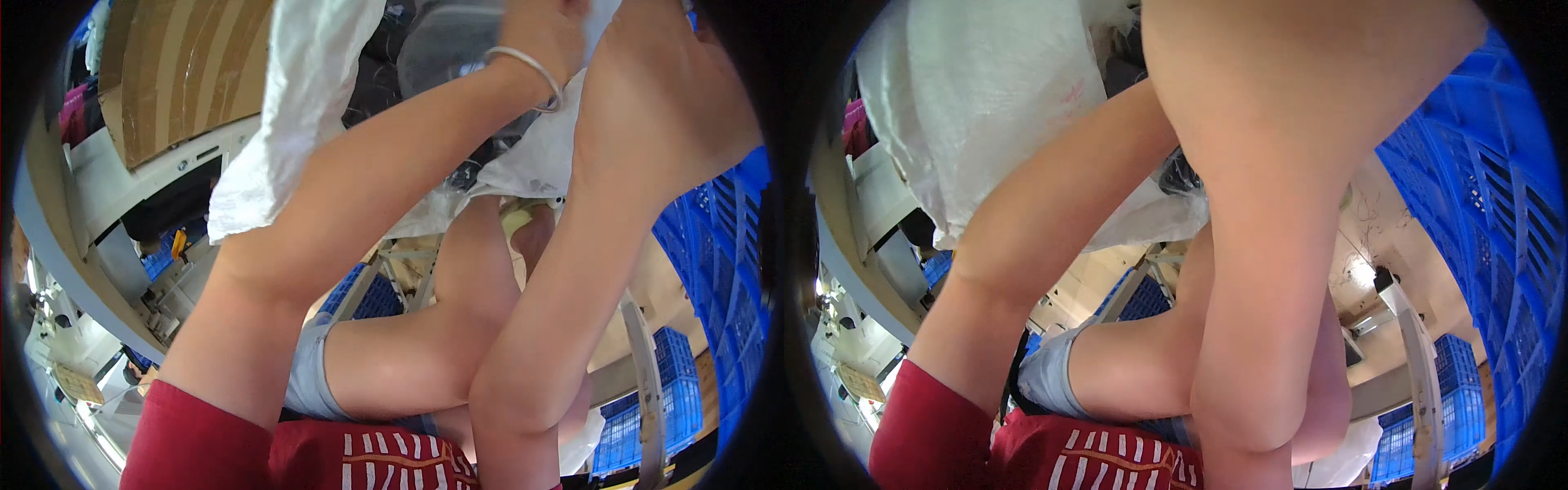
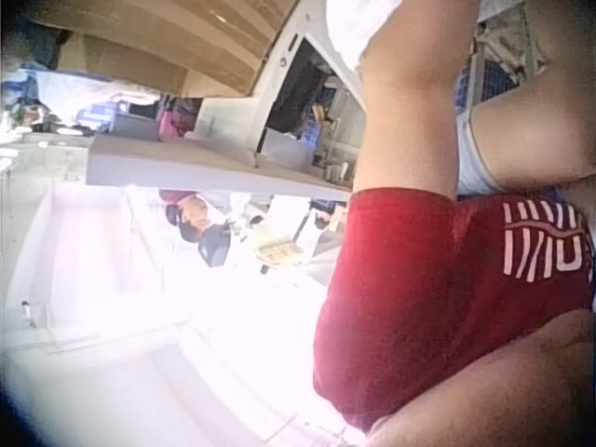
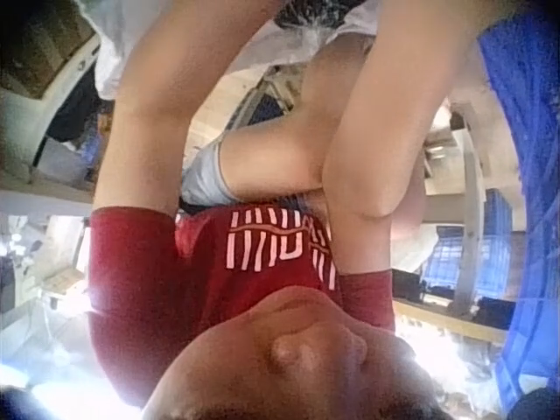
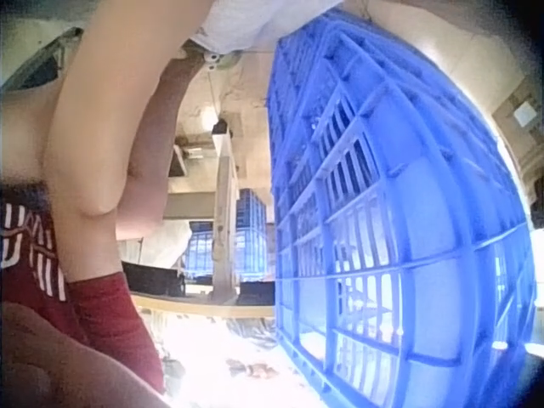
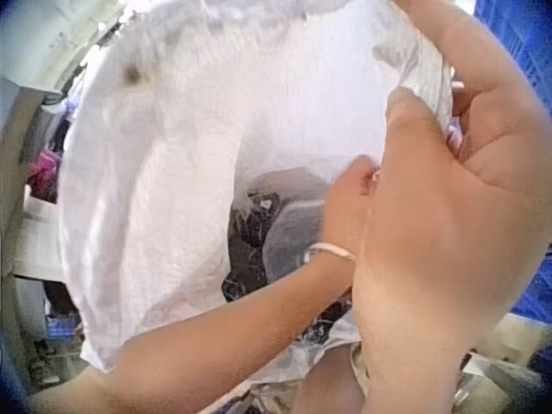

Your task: Sorting, inspecting, and trimming shoe uppers taken from a large sack and workstations.

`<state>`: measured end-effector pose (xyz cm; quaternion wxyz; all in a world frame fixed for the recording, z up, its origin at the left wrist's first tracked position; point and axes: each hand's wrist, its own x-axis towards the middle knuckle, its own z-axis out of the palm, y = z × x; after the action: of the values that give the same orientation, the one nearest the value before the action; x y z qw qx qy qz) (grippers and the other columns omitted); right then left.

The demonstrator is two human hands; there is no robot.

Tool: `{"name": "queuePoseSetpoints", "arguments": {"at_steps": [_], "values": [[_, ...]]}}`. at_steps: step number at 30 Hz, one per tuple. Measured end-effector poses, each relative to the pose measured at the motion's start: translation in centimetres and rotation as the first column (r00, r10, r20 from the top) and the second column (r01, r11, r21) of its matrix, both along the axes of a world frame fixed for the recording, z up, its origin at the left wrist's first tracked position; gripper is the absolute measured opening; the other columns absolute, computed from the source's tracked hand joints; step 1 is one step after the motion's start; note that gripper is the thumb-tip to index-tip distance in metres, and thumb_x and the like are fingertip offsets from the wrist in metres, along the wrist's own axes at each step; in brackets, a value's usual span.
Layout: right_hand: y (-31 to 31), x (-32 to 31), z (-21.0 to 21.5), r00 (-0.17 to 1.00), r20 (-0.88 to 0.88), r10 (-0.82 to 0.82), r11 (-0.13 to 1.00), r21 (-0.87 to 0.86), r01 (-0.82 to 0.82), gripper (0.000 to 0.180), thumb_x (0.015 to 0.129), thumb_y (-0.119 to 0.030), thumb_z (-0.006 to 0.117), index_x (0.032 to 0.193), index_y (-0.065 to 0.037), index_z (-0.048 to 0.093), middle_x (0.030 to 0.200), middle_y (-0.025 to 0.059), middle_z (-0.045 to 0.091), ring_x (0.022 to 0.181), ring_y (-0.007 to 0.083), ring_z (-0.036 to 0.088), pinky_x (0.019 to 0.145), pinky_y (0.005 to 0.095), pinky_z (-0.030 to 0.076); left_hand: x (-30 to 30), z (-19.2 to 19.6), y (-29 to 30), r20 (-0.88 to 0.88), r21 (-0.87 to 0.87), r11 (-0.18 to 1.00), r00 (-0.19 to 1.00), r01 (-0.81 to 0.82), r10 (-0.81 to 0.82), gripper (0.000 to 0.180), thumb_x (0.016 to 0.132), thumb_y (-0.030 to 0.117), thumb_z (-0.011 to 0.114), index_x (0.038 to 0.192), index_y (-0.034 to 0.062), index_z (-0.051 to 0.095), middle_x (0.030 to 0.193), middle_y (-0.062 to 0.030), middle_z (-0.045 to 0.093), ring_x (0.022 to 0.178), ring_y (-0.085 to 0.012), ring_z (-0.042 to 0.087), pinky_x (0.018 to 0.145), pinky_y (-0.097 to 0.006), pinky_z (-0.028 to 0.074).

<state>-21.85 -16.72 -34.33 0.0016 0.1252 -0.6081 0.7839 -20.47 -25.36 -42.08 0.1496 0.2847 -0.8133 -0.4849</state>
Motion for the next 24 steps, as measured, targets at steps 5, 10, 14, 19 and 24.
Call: {"name": "queuePoseSetpoints", "arguments": {"at_steps": [5, 10, 14, 19, 24], "values": [[2.7, 0.3, -0.3, 0.999, 0.031, 0.020, 1.000, 0.015, -0.020, 0.030, 0.084, 0.008, 0.061, 0.114, 0.008, 0.058, 0.114, 0.0126, 0.063, 0.098, 0.0137, 0.059, 0.086, 0.0265, 0.046, 1.1, -4.8, -3.8, 0.095, 0.125, 0.957, 0.957, 0.262, -0.274, 0.033, 0.090, 0.018, 0.058, 0.119, 0.0022, 0.056, 0.108, -0.0175, 0.065, 0.101, -0.0264, 0.061, 0.086, -0.035, 0.049], [0.4, 1.7, 1.4, 0.994, 0.067, 0.082, 0.995, -0.071, -0.077, 0.031, 0.084, 0.008, 0.061, 0.115, 0.008, 0.058, 0.115, 0.0127, 0.062, 0.100, 0.0137, 0.059, 0.087, 0.0265, 0.046, 8.8, -17.4, -24.2, 0.825, -0.278, 0.696, 0.536, 0.662, -0.180, 0.024, 0.086, 0.015, 0.052, 0.096, -0.0009, 0.067, 0.103, -0.0242, 0.065, 0.097, -0.0375, 0.062, 0.084, -0.043, 0.050], [1.0, 1.7, 0.8, 0.993, 0.079, 0.084, 0.990, -0.117, -0.075, 0.031, 0.084, 0.008, 0.061, 0.115, 0.008, 0.058, 0.116, 0.0127, 0.062, 0.101, 0.0137, 0.058, 0.088, 0.0266, 0.046, 11.1, -20.6, -28.6, 0.976, -0.113, 0.265, 0.157, 0.958, -0.153, 0.030, 0.087, 0.023, 0.052, 0.085, -0.0030, 0.068, 0.089, -0.0269, 0.066, 0.088, -0.0384, 0.065, 0.077, -0.044, 0.051], [-0.8, 1.7, 2.1, 0.996, 0.026, 0.089, 0.958, -0.276, -0.078, 0.031, 0.084, 0.008, 0.061, 0.116, 0.008, 0.058, 0.117, 0.0128, 0.062, 0.102, 0.0136, 0.058, 0.090, 0.0266, 0.045, 8.4, -22.5, -30.3, 0.949, -0.305, 0.539, 0.298, 0.785, 0.102, 0.078, 0.081, -0.004, 0.055, 0.150, 0.0092, 0.021, 0.155, -0.0195, 0.019, 0.136, -0.0361, 0.034, 0.111, -0.042, 0.035], [1.5, 2.8, 0.2, 0.973, 0.204, -0.112, 0.959, -0.235, 0.160, 0.038, 0.087, 0.006, 0.060, 0.124, 0.007, 0.053, 0.124, 0.0125, 0.057, 0.111, 0.0140, 0.053, 0.097, 0.0259, 0.038, 6.1, -18.2, -17.9, 0.999, 0.020, 0.714, -0.042, 0.700, 0.014, 0.058, 0.091, 0.031, 0.060, 0.141, 0.0097, 0.041, 0.143, -0.0193, 0.043, 0.131, -0.0377, 0.043, 0.103, -0.052, 0.041]]}}
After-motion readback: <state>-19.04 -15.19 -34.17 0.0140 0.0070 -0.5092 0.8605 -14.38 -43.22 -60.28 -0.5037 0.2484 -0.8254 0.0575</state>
